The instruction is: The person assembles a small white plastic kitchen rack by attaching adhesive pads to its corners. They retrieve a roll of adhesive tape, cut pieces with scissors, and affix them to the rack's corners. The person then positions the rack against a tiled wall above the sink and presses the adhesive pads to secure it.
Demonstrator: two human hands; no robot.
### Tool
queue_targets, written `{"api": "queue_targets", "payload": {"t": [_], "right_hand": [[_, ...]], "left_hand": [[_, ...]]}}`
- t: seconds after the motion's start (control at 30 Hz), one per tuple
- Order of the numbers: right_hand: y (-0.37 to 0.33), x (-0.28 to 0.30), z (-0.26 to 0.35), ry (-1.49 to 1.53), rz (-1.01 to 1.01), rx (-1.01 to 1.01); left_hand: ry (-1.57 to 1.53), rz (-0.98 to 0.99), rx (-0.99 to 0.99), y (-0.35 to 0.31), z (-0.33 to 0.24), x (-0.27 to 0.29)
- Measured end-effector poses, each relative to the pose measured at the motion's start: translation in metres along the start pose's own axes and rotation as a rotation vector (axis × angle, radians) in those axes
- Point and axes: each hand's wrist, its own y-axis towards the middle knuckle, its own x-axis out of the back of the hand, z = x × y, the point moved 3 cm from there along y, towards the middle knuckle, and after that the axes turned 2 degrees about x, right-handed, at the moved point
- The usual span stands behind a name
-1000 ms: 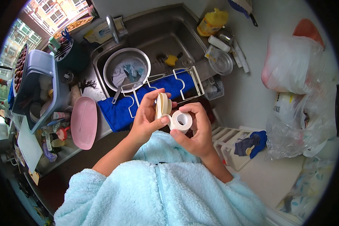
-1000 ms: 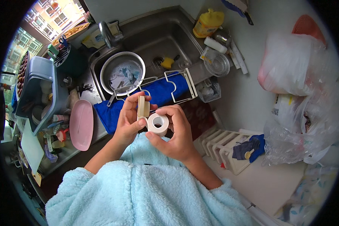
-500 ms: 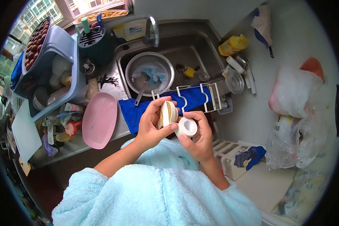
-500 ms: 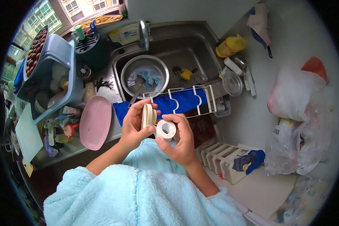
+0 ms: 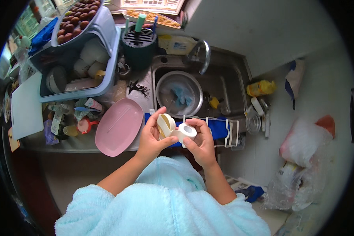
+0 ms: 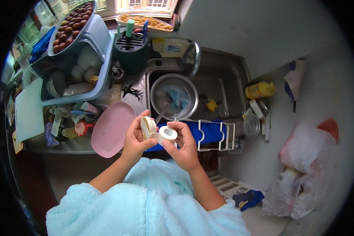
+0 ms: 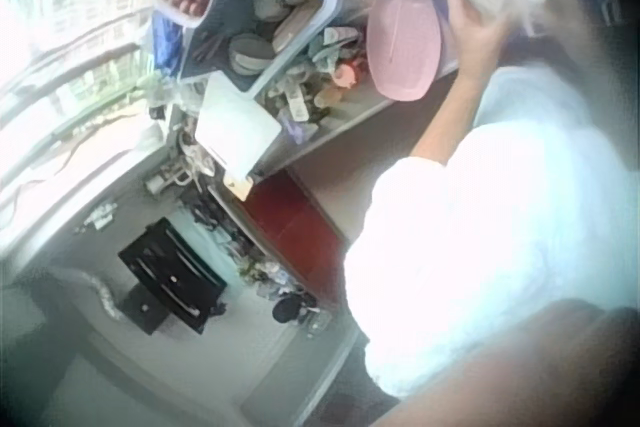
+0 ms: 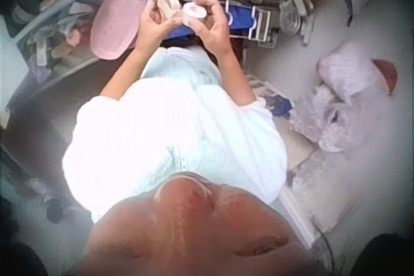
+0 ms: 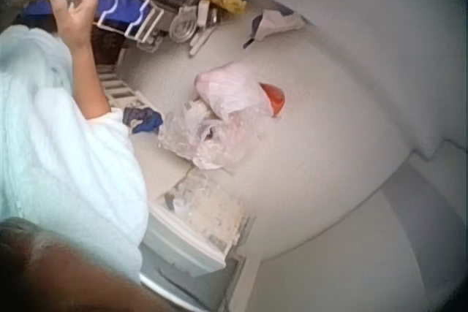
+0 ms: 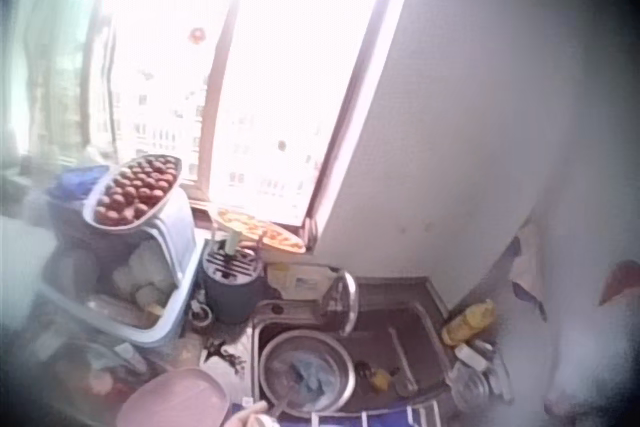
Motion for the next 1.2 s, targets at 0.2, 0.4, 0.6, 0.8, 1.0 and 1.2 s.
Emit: {"api": "queue_targets", "payload": {"t": [0.2,0.4,0.6,0.8,1.0,1.2], "right_hand": [[0.056,-0.021,-0.019,0.081,0.299,-0.073],[0.105,-0.050,-0.038,0.132,0.607,-0.239],[0.210,-0.041,-0.033,-0.470,0.740,0.208],[0.386,-0.008,-0.032,-0.574,-0.064,0.263],[0.429,-0.037,-0.012,-0.890,-0.051,0.373],[0.449,-0.059,0.027,-0.993,-0.174,0.347]], "left_hand": [[-0.260,-0.138,0.062,-0.013,-0.011,0.031],[-0.404,-0.281,0.050,-0.030,-0.012,0.047],[-0.620,-0.329,0.027,-0.032,0.006,0.058],[-0.691,-0.349,-0.016,-0.032,0.003,0.057],[-0.713,-0.354,-0.028,-0.030,0.004,0.053],[-0.835,-0.247,-0.054,-0.030,0.001,0.056]]}}
